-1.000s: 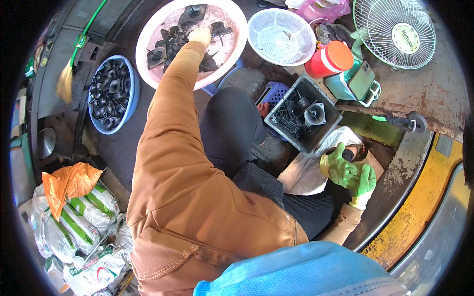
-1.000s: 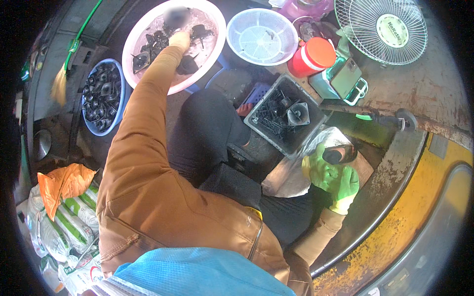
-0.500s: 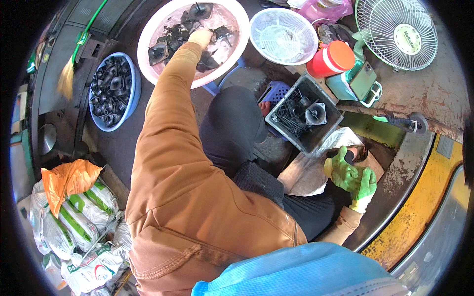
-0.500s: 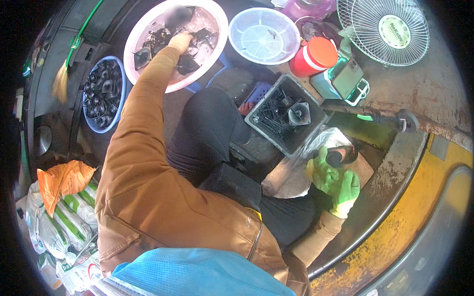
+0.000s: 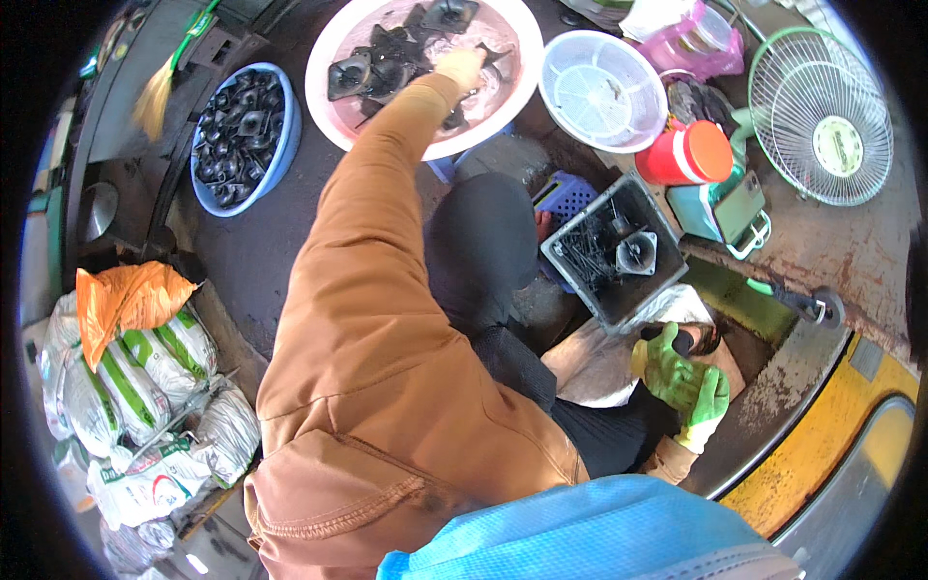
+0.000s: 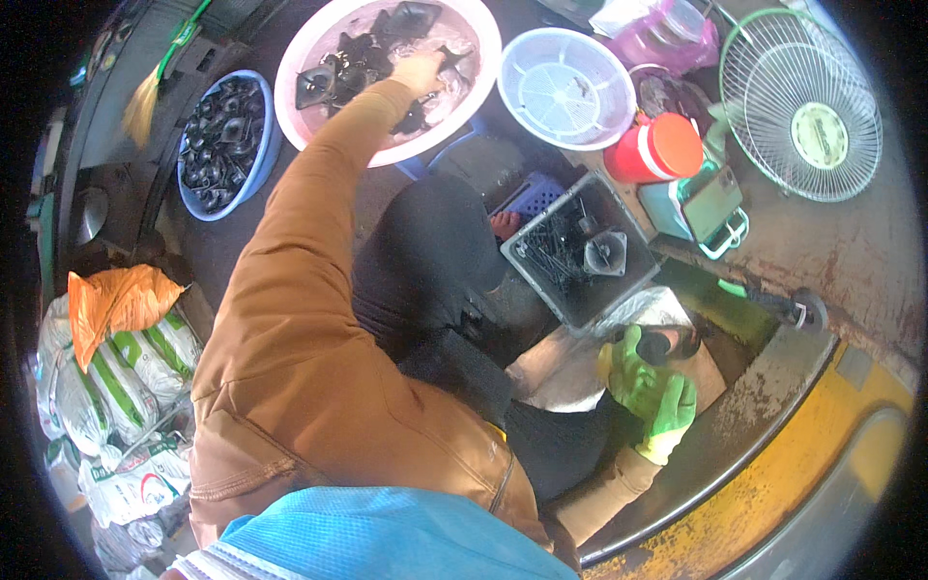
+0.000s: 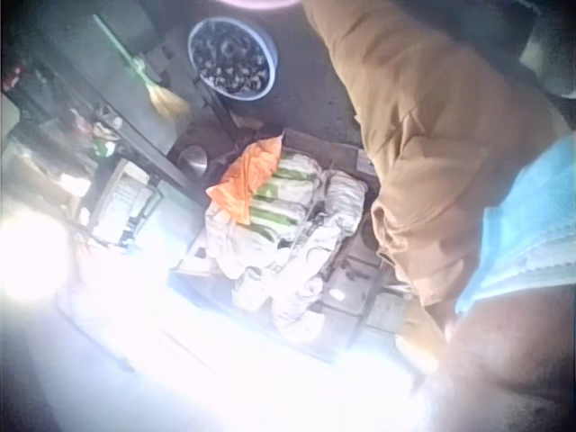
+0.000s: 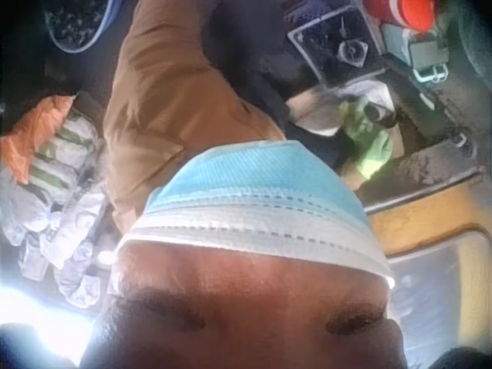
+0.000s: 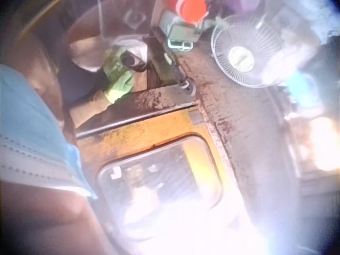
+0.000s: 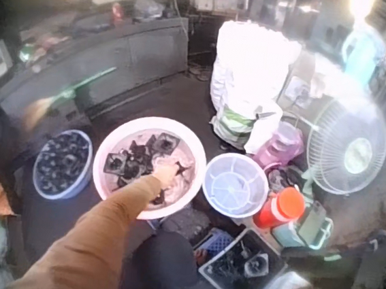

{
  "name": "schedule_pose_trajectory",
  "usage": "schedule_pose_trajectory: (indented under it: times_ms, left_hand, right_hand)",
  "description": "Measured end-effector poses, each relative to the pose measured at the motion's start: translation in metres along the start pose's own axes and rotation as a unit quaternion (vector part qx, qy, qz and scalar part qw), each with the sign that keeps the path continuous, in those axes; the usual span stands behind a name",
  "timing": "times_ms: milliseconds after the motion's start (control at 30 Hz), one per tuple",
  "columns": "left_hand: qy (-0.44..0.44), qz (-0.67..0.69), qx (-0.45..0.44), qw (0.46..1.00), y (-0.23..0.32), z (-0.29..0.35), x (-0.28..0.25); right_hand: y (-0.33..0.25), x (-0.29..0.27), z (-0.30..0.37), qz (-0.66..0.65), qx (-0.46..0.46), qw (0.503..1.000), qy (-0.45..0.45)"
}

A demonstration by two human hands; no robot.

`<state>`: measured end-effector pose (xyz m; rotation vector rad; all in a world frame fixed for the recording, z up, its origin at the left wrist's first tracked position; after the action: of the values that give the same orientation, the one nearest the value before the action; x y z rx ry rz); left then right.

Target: The person sorts small black plastic parts from a black crate into a pink basin, handling them one at a time. They also open and close the machine door and briefly adjust the camera strap.

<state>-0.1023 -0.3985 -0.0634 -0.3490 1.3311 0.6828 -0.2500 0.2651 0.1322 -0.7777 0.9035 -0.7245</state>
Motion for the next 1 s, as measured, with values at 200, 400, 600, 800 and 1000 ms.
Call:
schedule_pose_trajectory:
  times_ms: [200, 400, 600, 800, 1000]
  left_hand:
    - [0.025, 0.019, -0.076, 0.997, -0.001, -0.006, -0.007]
    - [0.049, -0.028, -0.029, 0.998, -0.014, 0.004, -0.01]
    - [0.064, 0.007, -0.022, 0.998, -0.017, 0.01, -0.04]
    - [0.21, -0.001, -0.057, 0.976, -0.028, 0.03, -0.14]
    - [0.2, 0.014, -0.054, 0.978, -0.047, 0.028, -0.15]
  right_hand:
    - [-0.002, 0.005, -0.002, 0.001, -0.014, 1.0, 0.005]
    - [-0.011, 0.017, 0.003, 0.009, -0.01, 1.0, -0.023]
    - [-0.006, 0.018, -0.001, 0.044, -0.006, 0.998, -0.042]
    - [-0.011, 0.027, 0.0, 0.028, -0.014, 0.998, -0.052]
    - [-0.011, 0.027, -0.003, 0.015, -0.02, 0.998, -0.05]
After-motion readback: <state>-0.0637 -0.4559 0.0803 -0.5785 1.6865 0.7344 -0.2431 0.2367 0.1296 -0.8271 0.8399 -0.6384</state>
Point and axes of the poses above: each hand's wrist, its own z-axis away from the middle knuckle, its own x-axis out of the palm, y = z × x, the point moved 10 cm from there along -z, towards the middle knuckle, and after that the axes turned 2 degrees about x, right-handed, at the moved point
